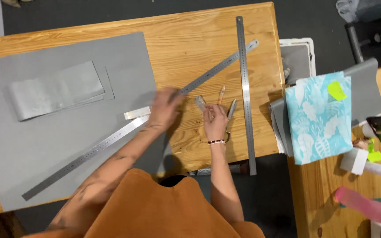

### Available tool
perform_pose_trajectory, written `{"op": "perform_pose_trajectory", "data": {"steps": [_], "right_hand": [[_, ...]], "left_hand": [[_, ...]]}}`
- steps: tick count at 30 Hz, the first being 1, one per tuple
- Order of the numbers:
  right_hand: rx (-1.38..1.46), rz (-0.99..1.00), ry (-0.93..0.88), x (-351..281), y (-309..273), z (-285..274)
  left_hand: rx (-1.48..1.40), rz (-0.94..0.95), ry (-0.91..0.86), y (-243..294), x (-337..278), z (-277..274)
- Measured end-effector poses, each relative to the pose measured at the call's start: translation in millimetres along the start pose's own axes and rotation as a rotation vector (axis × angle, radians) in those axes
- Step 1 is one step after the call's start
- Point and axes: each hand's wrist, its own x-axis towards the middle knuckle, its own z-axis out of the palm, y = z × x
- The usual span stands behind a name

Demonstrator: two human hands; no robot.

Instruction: The person cuts a piece of gray paper using scissors, then folds the cut piece. They subsequently pick up a larger sheet of gray paper, measure it with a ruler, and fold it on the wooden table.

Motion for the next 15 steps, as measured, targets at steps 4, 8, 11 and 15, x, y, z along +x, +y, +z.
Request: {"op": "perform_pose_trajectory", "data": {"steps": [4,8,11,15], "right_hand": [[0.07,-0.047,-0.112,2.4,-12.4,16.6],[0.156,-0.093,-0.296,4.4,-41.9,15.1],[0.3,-0.218,-0.536,3.1,-67.1,11.6],[0.194,-0.414,-0.267,16.3,-32.9,29.5]], "left_hand": [[0.291,-0.474,-0.048,-37.1,-63.2,-33.4],[0.231,-0.617,-0.134,-64.4,-77.1,-21.7],[-0.057,-0.491,-0.097,-29.8,-50.0,-32.9],[-0.181,-0.349,0.064,4.2,-36.1,-40.3]]}}
